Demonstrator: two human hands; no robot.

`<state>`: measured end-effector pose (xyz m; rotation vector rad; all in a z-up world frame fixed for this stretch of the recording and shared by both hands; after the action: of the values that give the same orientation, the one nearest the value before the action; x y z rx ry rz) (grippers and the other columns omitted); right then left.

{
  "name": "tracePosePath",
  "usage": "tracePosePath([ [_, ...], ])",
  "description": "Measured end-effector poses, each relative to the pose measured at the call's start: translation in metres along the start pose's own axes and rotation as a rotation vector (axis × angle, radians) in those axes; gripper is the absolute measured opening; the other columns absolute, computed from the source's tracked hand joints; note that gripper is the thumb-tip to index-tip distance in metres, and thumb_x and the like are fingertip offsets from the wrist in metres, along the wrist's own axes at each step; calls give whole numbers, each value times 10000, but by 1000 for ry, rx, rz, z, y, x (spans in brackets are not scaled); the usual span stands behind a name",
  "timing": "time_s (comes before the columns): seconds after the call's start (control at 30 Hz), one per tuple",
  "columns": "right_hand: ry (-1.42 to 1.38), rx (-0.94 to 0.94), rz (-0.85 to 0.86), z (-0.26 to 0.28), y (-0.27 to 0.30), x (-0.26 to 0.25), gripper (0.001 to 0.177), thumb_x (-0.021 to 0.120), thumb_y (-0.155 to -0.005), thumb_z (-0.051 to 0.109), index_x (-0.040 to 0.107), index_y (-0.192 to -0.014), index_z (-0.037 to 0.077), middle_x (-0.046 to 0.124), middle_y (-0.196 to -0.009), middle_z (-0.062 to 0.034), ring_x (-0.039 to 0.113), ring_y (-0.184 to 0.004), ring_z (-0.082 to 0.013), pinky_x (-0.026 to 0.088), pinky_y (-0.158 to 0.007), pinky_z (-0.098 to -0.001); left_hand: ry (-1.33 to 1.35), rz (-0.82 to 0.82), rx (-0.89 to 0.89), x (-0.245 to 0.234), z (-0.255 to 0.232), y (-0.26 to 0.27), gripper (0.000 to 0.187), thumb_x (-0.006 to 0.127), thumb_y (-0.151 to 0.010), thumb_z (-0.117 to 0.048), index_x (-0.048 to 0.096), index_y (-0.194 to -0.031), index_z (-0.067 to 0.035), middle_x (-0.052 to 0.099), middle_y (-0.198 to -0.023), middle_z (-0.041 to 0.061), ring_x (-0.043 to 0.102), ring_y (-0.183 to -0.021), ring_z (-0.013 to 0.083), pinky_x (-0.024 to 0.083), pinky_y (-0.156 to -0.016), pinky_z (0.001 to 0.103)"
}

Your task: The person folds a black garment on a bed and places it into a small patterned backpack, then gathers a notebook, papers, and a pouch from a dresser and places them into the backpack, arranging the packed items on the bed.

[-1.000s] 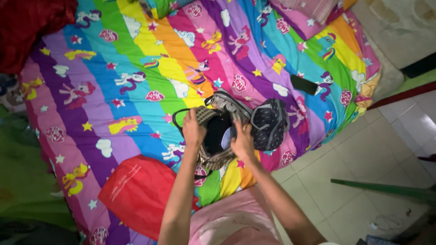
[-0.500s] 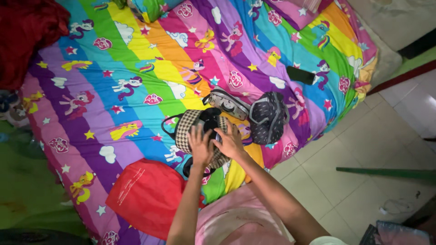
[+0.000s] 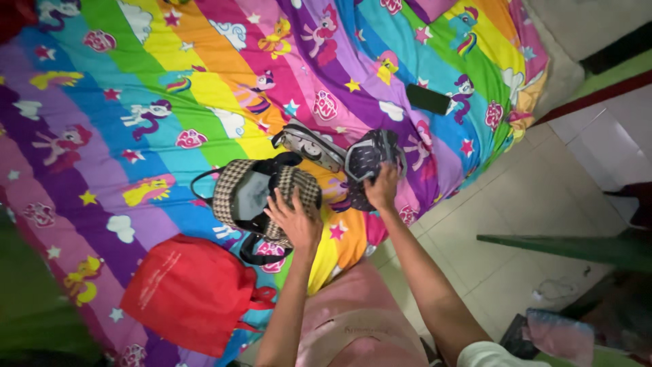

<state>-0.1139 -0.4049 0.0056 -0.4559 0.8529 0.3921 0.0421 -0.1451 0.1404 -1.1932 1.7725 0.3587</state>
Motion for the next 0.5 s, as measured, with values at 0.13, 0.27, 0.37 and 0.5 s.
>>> tracePosePath([
  [0.13,122,190,90,-55,-19,-4,991,832,-725,399,349,-1508,30,413,-1493,-296,364,-1402,-474,320,-1128,-535,-81,-40,-92,1,-4,1,712,730,-775,-219,497,-1444,-140,280,-1608,311,191,-1504,539,107,-1220,664],
  [0.27,220,352,426,-85,-22,25,932,831,-747,498,420,-1404,-20,471,-1417,-279,417,-1336,-450,307,-1065,-582,-146,-132,-155,-9,-7,0,790,750,-768,-247,473,-1498,-132,237,-1608,348,191,-1497,524,115,-1197,644],
  [0.37,201,264,533,-79,-28,41,514,698,-868,404,679,-1196,8,693,-1186,-258,667,-1126,-417,511,-1005,-486,-147,-155,-295,-14,6,-1,894,789,-716,-246,437,-1524,-95,285,-1568,329,257,-1441,497,178,-1146,630],
  [0.5,-33,127,420,-46,-46,38,336,682,-870,285,699,-925,-46,701,-867,-260,693,-841,-413,542,-790,-494,-85,-89,-455,-1,42,0,931,815,-709,-223,414,-1513,21,542,-1318,258,446,-1239,430,295,-1075,590],
])
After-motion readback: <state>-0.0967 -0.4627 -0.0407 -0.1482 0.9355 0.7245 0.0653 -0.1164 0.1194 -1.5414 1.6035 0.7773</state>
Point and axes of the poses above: each hand's wrist, its own y-axis away from the middle knuckle, its own x-axis out of the palm, z = x × y, the point moved 10 cm from there along -y, towards the middle knuckle
